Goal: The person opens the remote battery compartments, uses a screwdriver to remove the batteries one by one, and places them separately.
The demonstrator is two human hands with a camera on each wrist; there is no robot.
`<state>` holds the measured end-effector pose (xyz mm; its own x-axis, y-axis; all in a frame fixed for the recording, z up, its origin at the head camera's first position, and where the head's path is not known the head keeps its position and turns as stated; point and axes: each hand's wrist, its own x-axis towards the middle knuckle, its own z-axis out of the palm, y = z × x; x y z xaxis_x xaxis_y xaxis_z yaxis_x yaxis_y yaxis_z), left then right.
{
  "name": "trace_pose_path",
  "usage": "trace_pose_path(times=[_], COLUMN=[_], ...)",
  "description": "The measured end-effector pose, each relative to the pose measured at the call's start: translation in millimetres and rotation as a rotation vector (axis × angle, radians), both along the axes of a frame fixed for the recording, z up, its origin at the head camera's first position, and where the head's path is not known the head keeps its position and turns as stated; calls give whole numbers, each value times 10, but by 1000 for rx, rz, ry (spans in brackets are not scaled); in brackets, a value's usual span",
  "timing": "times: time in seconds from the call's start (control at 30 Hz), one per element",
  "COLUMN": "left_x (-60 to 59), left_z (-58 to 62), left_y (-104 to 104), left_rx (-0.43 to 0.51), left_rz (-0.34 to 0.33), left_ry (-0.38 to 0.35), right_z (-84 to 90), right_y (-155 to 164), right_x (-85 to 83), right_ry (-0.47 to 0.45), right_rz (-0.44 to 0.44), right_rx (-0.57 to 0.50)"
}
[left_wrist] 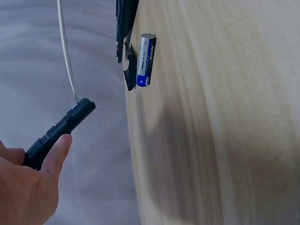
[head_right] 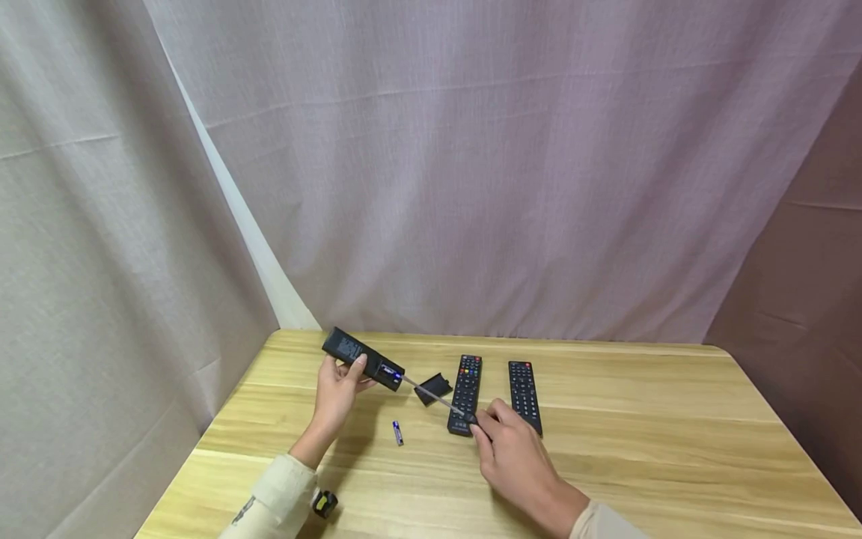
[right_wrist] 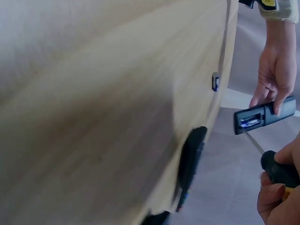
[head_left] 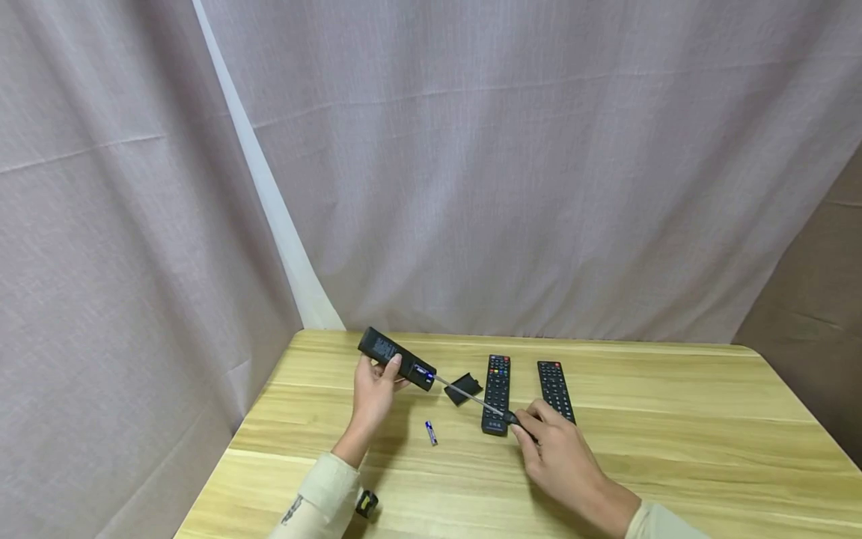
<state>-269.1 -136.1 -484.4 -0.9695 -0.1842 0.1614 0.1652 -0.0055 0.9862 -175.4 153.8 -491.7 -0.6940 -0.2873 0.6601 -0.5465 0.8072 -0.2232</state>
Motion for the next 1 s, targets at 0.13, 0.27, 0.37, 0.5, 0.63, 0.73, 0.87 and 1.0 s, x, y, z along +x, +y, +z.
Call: trace_pose_path(times=[0.13,0.27,0.37,0.5,0.63,0.73,0.87,1.0], left_x=[64,103,115,138,145,124,101,92], left_z=[-2,16,28,16,1,-1,-4,-20], left_y=[70,128,152,159,153,141,113,90], left_rx=[-55,-88,-105,-115,-96,-63,-9,19], left_rz=[8,14,30,40,33,31,36,29], left_ry=[13,36,48,56,63,63,56,50], right_z=[81,189,237,216,160,145,134,111], right_y=[-6,-37,-59,-54,-10,20,39,50], right_x=[13,15,11,-5,-50,-81,-98,-104], right_ry=[39,89,123,128,136,143,114,87], right_rz=[20,57,81,93,109,125,128,119], right_rx=[83,154,191,187,138,84,31,1])
